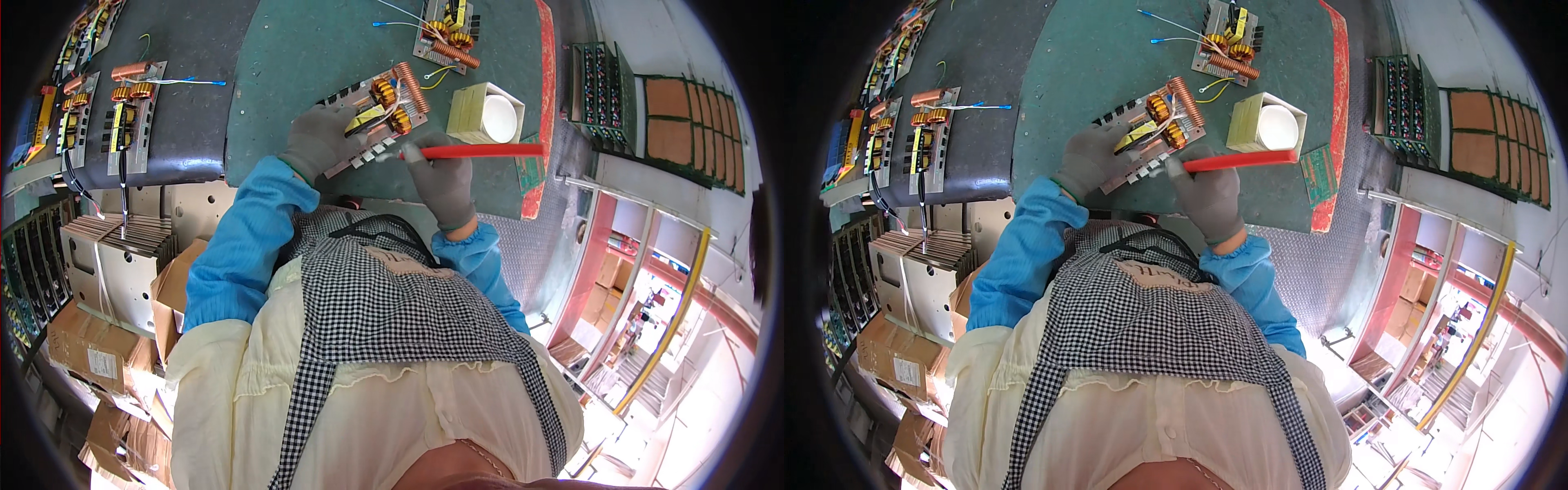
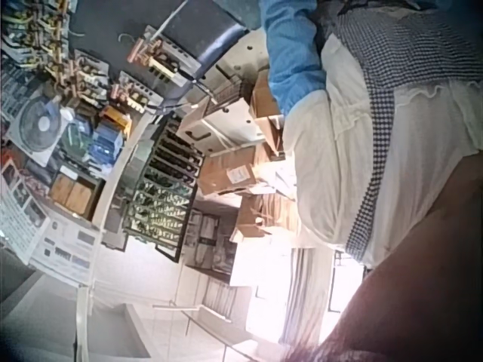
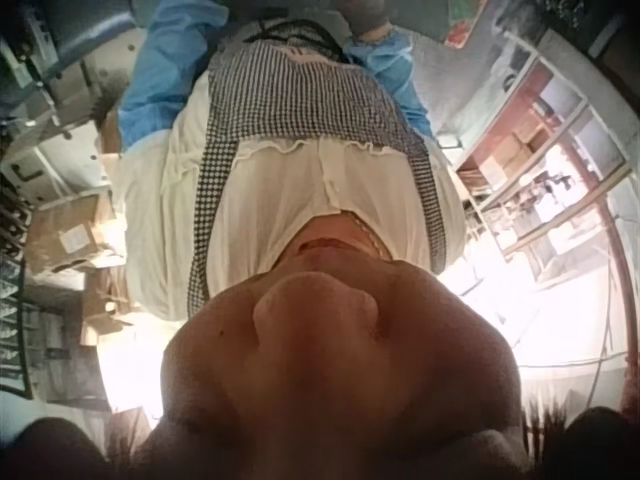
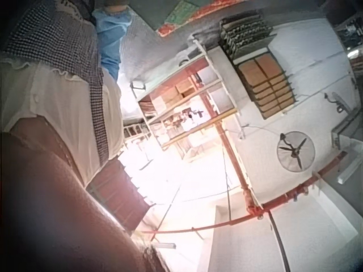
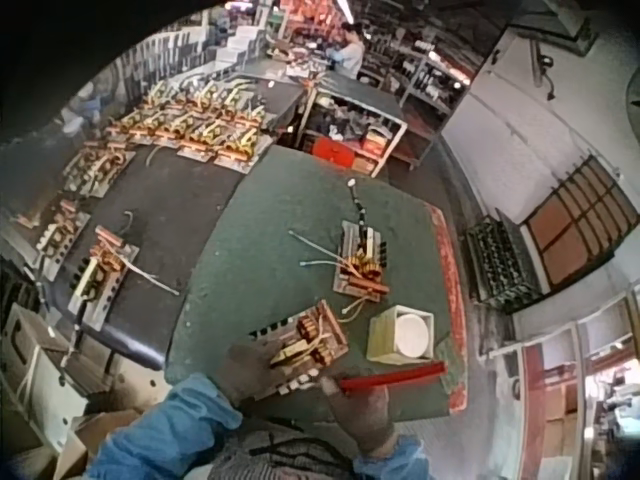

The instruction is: Applying a coating substance to components on circuit board assemblies using a brush.

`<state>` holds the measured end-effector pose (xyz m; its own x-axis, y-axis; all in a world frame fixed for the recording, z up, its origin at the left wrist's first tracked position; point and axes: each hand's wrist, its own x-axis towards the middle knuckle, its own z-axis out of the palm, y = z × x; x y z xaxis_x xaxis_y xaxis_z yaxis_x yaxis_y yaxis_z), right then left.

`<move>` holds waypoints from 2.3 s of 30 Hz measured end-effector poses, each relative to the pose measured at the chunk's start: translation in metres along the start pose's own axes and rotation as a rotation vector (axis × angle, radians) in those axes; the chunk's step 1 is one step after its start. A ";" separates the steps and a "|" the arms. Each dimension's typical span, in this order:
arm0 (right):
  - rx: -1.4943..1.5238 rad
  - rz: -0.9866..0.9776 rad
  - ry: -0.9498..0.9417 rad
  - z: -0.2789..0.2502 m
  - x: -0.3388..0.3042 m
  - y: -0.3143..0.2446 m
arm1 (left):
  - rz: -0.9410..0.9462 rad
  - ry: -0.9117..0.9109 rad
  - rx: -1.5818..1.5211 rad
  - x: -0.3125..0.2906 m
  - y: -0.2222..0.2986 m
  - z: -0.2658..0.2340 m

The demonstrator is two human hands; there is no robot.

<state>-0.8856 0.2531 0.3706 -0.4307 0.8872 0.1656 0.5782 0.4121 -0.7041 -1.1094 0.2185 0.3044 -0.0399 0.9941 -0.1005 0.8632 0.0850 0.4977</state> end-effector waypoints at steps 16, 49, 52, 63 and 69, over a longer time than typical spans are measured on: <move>0.122 0.101 0.306 -0.154 0.013 0.027 | 0.200 -0.046 0.018 -0.007 -0.013 -0.020; 0.190 -0.109 0.132 -0.140 0.036 0.024 | 0.218 0.087 -0.027 0.024 0.004 0.017; 0.243 -0.152 -0.058 -0.104 0.066 -0.016 | 0.177 -0.014 0.035 0.025 0.005 0.009; -0.124 -0.622 -0.157 -0.015 0.099 0.023 | 0.130 -0.139 -0.008 0.029 0.010 -0.004; -0.046 -0.442 -0.207 -0.025 0.097 0.019 | 0.104 -0.150 -0.024 0.030 0.012 -0.004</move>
<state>-0.8992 0.3522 0.3905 -0.7681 0.5672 0.2973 0.3372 0.7529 -0.5652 -1.1020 0.2492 0.3106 0.1264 0.9766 -0.1740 0.8465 -0.0147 0.5321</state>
